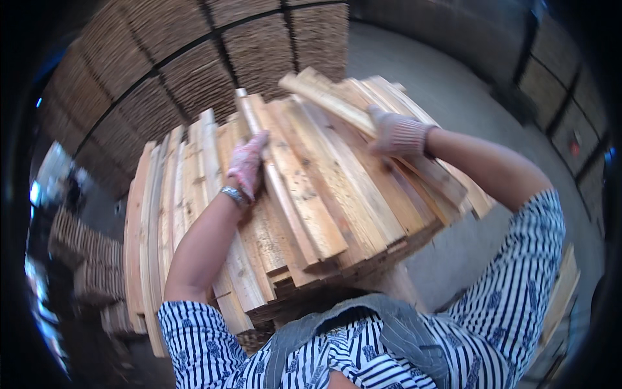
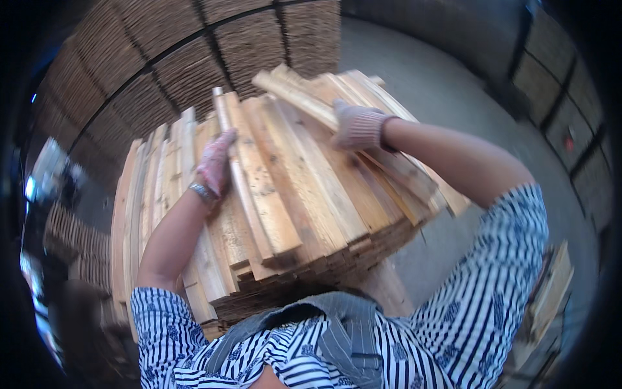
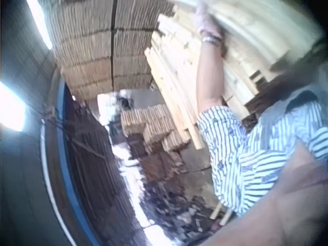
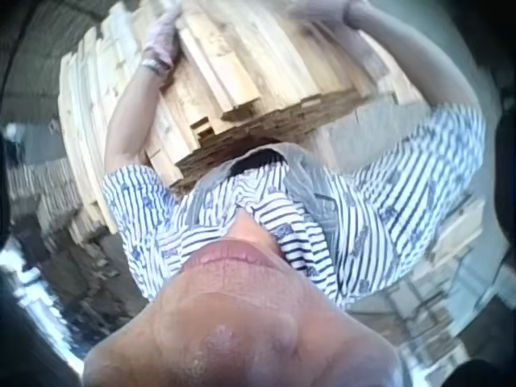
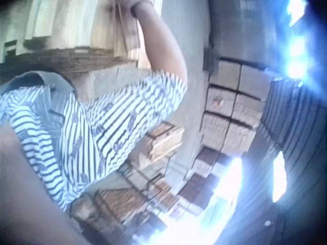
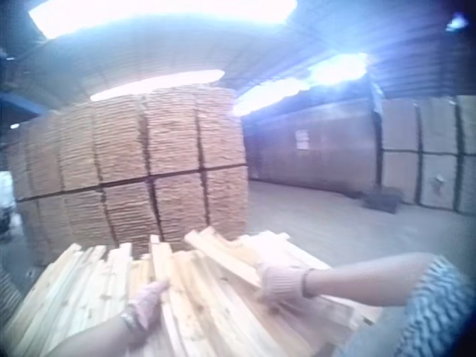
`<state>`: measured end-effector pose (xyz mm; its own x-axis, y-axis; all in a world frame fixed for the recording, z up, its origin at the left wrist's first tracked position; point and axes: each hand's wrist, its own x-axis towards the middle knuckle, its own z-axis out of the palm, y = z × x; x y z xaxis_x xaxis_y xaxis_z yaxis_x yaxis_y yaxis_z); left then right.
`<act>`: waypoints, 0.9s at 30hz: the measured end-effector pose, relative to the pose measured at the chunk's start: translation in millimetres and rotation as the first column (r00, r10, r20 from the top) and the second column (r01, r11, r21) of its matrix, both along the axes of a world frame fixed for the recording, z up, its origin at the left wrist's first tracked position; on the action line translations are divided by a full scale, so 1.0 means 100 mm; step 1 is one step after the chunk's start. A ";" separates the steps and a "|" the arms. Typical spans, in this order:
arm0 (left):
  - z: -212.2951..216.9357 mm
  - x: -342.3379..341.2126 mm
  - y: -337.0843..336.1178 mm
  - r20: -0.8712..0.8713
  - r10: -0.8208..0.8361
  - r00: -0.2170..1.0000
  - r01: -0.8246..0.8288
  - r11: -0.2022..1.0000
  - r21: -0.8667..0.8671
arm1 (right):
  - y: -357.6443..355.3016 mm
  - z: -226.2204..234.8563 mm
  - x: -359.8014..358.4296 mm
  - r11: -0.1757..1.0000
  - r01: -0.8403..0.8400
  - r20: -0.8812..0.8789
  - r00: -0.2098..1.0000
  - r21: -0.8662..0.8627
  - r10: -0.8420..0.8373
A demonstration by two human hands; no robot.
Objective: The person picks up wooden planks from a pile and stacks them onto a larger stack. They repeatedly lift planks, align them, and place them on top of the existing stack, occasionally adjusting the stack's alignment.
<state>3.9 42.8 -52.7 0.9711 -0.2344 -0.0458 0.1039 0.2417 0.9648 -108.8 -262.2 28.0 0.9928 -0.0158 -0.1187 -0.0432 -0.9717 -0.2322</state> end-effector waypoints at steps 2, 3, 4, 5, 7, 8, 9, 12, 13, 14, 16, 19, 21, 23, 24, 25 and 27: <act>0.13 -0.02 -0.03 -0.063 -0.079 0.995 0.078 0.997 -0.019 | -0.05 -0.06 -0.06 0.999 0.032 -0.003 0.999 -0.029 -0.032; 0.18 -0.01 0.02 -0.075 -0.115 0.991 0.112 0.993 -0.046 | -0.02 0.07 -0.05 1.000 0.020 0.000 1.000 -0.011 -0.020; 0.17 0.02 0.03 -0.081 -0.112 0.990 0.107 0.992 -0.072 | -0.09 0.09 -0.01 1.000 -0.017 0.030 0.999 -0.022 0.017; 0.16 0.05 0.04 -0.092 -0.111 0.989 0.103 0.990 -0.095 | -0.21 0.12 0.01 0.998 -0.051 0.056 0.997 -0.033 0.053; 0.12 0.11 0.11 -0.095 -0.069 0.993 0.060 0.994 -0.095 | -0.48 0.23 0.01 1.000 0.013 0.126 0.992 -0.029 -0.009; 0.09 0.12 0.14 -0.090 -0.068 0.994 0.059 0.993 -0.099 | -0.63 0.26 -0.02 0.998 0.061 0.162 0.985 0.003 -0.060; 0.07 0.10 0.17 -0.090 -0.065 0.994 0.056 0.993 -0.104 | -0.80 0.29 -0.09 0.994 0.106 0.193 0.975 0.032 -0.111; 0.07 0.05 0.00 -0.070 -0.072 0.995 0.065 0.994 -0.087 | -1.68 0.37 -0.12 0.967 0.251 0.174 0.951 0.038 -0.254; 0.10 0.02 -0.03 -0.063 -0.059 0.996 0.055 0.996 -0.071 | -1.84 0.34 -0.15 0.959 0.280 0.154 0.947 0.033 -0.282; 0.11 0.01 -0.05 -0.057 -0.074 0.996 0.071 0.995 -0.065 | -1.96 0.27 -0.18 0.949 0.305 0.086 0.946 0.080 -0.311; 0.15 -0.06 -0.07 -0.057 -0.063 0.996 0.061 0.997 -0.038 | -2.01 0.17 -0.27 0.922 0.350 -0.048 0.937 0.165 -0.347; 0.17 -0.13 -0.08 -0.033 -0.014 0.999 0.015 1.000 0.014 | -2.01 -0.31 -0.21 0.912 0.348 -0.073 0.938 0.216 -0.340; 0.23 -0.16 -0.10 -0.037 0.009 0.999 -0.007 0.999 0.042 | -2.06 -0.33 -0.18 0.908 0.351 -0.083 0.936 0.227 -0.341; 0.22 -0.14 -0.01 -0.033 0.005 0.999 -0.004 1.000 0.025 | -2.10 -0.35 -0.14 0.898 0.310 -0.109 0.951 0.312 -0.290; 0.20 -0.13 -0.03 -0.046 -0.001 0.999 0.001 1.000 0.017 | -2.15 -0.32 -0.17 0.881 0.286 -0.129 0.958 0.378 -0.256; 0.18 -0.13 -0.06 -0.058 -0.006 0.998 0.007 1.000 0.008 | -2.18 -0.29 -0.20 0.858 0.264 -0.146 0.964 0.442 -0.221; 0.17 -0.14 -0.08 -0.056 0.002 0.998 0.000 0.999 0.042 | -2.11 -0.32 -0.30 0.787 0.346 -0.202 0.938 0.510 -0.281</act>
